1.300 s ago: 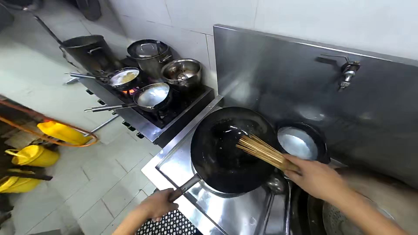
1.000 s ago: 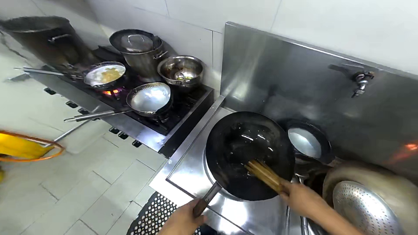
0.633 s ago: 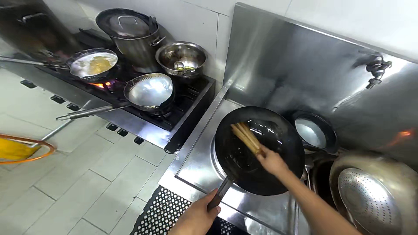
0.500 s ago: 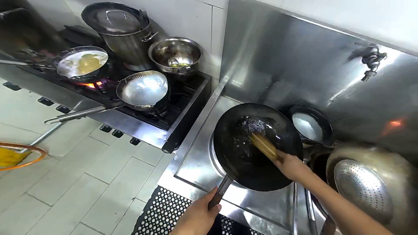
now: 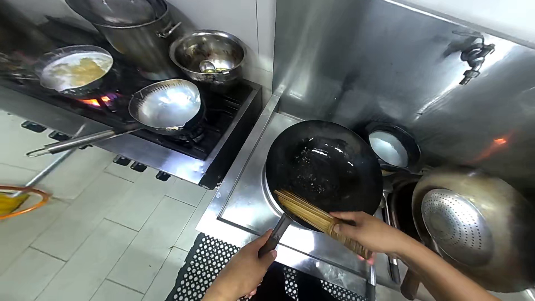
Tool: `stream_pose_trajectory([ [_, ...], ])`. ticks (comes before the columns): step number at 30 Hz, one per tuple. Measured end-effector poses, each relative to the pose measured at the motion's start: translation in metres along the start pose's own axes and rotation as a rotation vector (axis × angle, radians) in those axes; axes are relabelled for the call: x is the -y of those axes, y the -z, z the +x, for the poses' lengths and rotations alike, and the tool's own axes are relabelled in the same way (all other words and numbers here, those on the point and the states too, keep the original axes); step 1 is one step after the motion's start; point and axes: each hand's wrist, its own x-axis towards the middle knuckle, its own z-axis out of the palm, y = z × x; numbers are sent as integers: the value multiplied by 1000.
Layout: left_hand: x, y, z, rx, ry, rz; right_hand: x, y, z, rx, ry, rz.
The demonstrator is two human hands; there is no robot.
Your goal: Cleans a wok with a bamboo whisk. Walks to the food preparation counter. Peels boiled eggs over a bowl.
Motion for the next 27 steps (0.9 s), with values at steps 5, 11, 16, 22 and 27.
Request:
stream_pose_trajectory([
  [5, -4, -1, 0, -10, 15, -10, 8, 0, 60, -139, 24, 89],
  [11, -4, 0, -4, -16, 21, -15, 0, 5, 35, -64, 19, -1],
  [16, -5, -6, -3, -45, 60, 73, -4, 17, 84, -327, 53, -225],
  [22, -5, -23, -10, -66, 45, 34, -28, 7, 26, -186, -26, -386],
  [27, -10, -28, -13, -96, 59, 85, -9, 12, 78, -467, -20, -522],
])
